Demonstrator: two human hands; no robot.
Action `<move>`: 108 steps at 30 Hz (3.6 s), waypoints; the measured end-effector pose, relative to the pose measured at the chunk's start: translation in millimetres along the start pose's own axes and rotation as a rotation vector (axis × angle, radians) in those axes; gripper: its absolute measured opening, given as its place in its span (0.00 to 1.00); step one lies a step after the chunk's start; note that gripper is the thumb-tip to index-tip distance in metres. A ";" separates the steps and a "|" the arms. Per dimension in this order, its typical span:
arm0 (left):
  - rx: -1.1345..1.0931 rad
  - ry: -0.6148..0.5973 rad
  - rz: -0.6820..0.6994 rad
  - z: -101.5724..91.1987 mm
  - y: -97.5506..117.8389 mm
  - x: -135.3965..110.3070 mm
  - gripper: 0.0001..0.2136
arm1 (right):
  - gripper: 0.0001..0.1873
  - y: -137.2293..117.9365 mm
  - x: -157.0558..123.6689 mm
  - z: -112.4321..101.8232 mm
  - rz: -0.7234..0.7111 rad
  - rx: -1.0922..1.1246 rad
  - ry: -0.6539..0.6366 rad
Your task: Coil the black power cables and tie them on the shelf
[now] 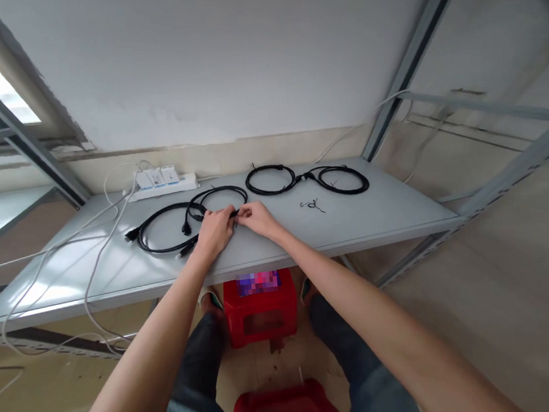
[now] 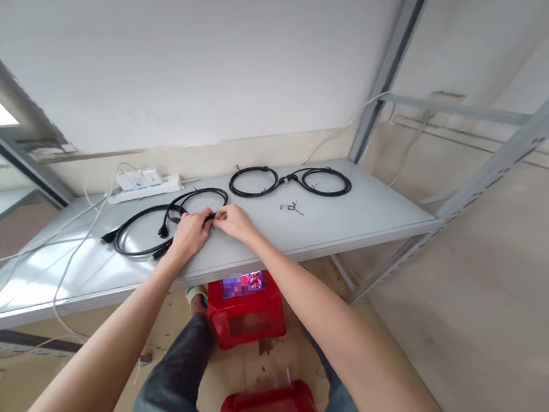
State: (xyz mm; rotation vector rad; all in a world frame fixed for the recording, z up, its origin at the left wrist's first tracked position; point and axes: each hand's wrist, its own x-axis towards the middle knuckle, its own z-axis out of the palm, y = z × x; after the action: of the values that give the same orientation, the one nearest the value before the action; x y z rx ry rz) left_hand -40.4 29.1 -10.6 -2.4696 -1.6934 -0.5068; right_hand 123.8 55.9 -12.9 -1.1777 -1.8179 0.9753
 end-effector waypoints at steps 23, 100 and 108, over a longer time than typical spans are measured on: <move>-0.102 -0.002 0.023 -4.8 0.9 -3.9 0.18 | 0.18 -27.2 -35.9 15.3 -0.251 -0.996 0.009; -0.038 0.181 0.207 -14.0 11.8 -5.2 0.17 | 0.07 76.9 -72.6 -161.1 -0.010 -0.402 0.751; -0.184 0.158 0.323 -12.0 11.8 -3.6 0.17 | 0.08 77.7 -71.4 -159.4 0.100 -0.514 0.604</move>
State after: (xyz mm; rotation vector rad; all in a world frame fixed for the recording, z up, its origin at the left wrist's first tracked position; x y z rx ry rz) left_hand -33.2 18.3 0.6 -2.6739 -1.2075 -0.8222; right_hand 314.0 42.6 -26.0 -1.6643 -1.5467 0.1413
